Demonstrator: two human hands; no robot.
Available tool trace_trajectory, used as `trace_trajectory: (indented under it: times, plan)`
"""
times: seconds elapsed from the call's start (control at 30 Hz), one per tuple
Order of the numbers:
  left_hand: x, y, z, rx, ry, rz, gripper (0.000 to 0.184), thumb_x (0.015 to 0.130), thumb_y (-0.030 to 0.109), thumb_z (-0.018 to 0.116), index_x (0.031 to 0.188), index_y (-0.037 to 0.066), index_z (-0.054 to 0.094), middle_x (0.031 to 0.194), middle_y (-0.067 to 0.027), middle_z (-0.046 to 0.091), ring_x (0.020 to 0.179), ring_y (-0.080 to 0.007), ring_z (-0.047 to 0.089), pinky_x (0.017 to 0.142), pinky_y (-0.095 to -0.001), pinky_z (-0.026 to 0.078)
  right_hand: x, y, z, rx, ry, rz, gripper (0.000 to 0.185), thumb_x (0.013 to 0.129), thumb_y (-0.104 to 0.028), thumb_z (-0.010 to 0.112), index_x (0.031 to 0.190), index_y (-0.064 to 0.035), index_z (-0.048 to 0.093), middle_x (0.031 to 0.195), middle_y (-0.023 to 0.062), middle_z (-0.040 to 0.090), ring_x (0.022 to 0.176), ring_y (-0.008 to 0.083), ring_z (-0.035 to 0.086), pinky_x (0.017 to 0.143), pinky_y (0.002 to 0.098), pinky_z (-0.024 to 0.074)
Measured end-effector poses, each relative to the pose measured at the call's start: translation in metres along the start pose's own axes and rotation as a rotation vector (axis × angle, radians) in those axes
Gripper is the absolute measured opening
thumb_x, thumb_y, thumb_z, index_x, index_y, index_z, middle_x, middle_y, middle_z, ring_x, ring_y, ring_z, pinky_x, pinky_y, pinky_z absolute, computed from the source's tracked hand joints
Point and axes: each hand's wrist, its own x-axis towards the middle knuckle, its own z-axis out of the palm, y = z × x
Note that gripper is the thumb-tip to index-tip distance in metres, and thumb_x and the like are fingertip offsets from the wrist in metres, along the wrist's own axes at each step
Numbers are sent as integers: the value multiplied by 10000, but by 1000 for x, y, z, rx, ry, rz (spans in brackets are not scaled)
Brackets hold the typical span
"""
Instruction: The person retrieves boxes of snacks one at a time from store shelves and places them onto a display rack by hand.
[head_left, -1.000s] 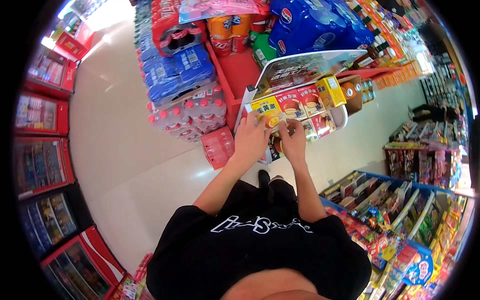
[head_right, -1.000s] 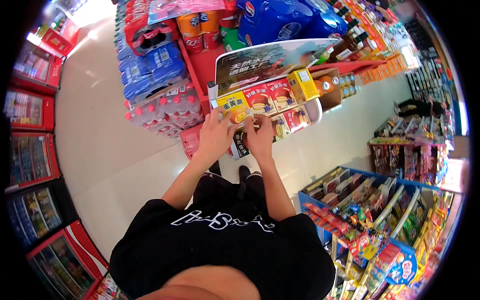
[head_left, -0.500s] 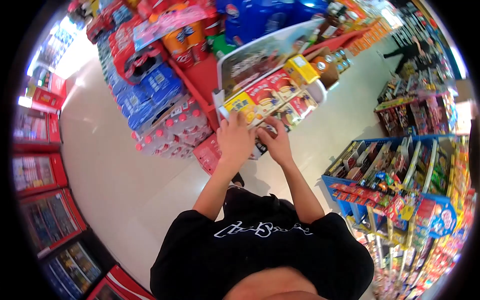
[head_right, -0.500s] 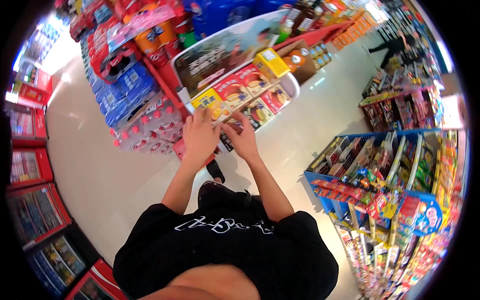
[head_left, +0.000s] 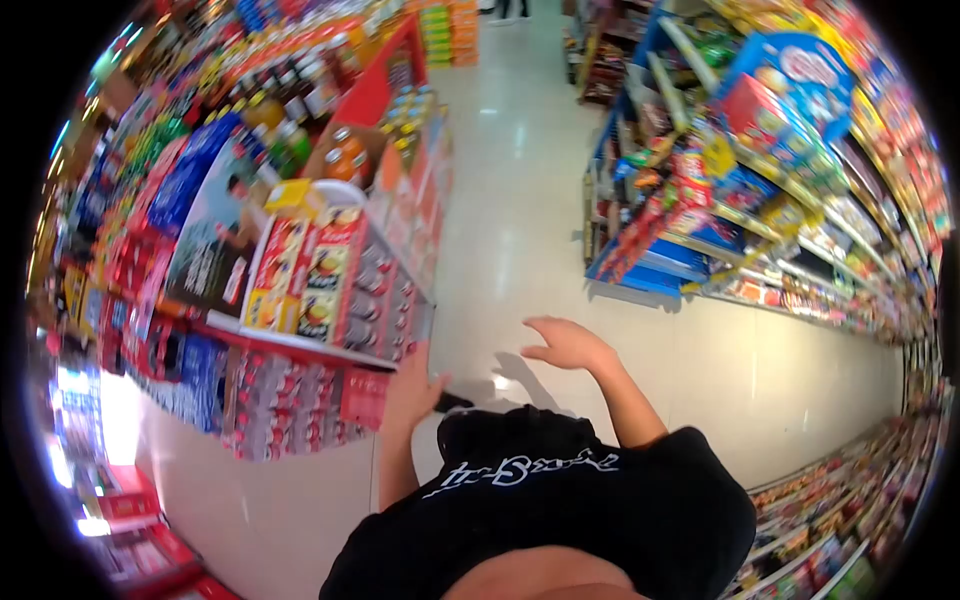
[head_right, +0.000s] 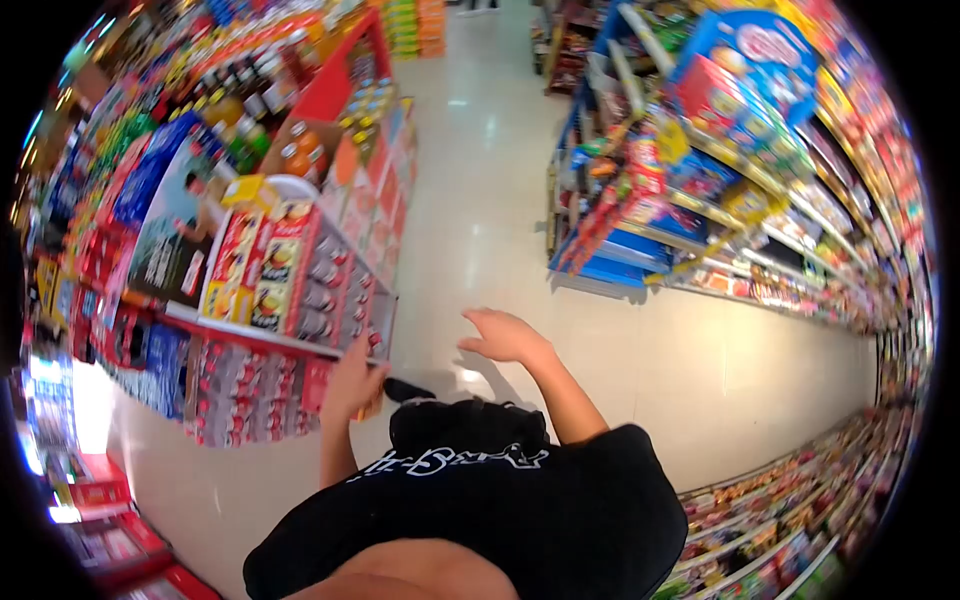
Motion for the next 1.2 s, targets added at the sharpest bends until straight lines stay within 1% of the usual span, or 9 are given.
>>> trace_trajectory:
  times: [0.17,0.33,0.47,0.57,0.63,0.77,0.93,1.03,1.2]
  plan:
    - [36,119,92,49,-562,167,935,930,406,674,1571,-73,190,1341,-367,565,1236,-477,580,1055,-484,467,-178,99,-7,-3,119,616,709,926,-448,673,1422,33,515,1382,281,586,1287,428,553,1099,458,441]
    - [99,232,110,291,-362,431,952,938,439,678,1572,-80,192,1288,-337,611,1158,-468,618,978,-513,497,-351,143,8,151,578,830,841,899,-394,713,1524,35,349,1393,322,550,1306,459,530,1085,479,453]
    - [125,329,142,437,-398,536,947,941,465,670,1567,-79,214,1375,-322,571,1271,-458,562,1074,-486,448,-426,164,19,156,904,1058,987,890,-389,735,1587,45,186,1465,360,459,1361,470,480,1121,467,426]
    - [135,381,202,536,-504,736,916,942,481,658,1536,-98,270,1291,-319,620,1190,-458,607,1017,-520,474,-454,177,41,152,1042,1005,1018,884,-400,744,1587,58,167,1514,374,396,1389,474,449,1147,456,399]
    - [141,412,249,510,-657,792,898,943,497,653,1510,-110,311,1278,-323,625,1201,-453,605,1029,-513,470,-471,173,34,427,889,1041,1038,882,-393,751,1584,75,146,1535,381,359,1418,471,416,1161,446,386]
    - [151,511,322,656,-900,802,733,968,526,613,1396,-59,499,1327,-284,620,1264,-424,580,1062,-447,469,-521,207,36,567,775,1158,1046,887,-378,752,1572,109,130,1585,379,270,1462,463,360,1184,435,361]
    - [179,643,414,606,-992,1082,418,958,436,644,1007,24,695,1079,-201,705,1055,-394,655,914,-478,510,-607,260,-21,396,1141,1404,1039,902,-332,749,1579,105,92,1636,347,170,1519,427,251,1222,407,294]
    - [186,736,457,361,-956,1273,286,931,326,654,910,42,680,980,-172,699,986,-394,646,854,-488,506,-648,288,-78,387,1197,1452,1034,897,-301,754,1576,104,87,1633,350,165,1513,452,249,1213,429,311]
    - [185,859,512,176,-903,1587,158,865,182,624,867,24,620,1051,-135,697,991,-370,649,871,-468,508,-681,344,-129,445,1193,1449,1032,894,-295,756,1573,106,89,1627,359,160,1510,470,246,1209,450,324]
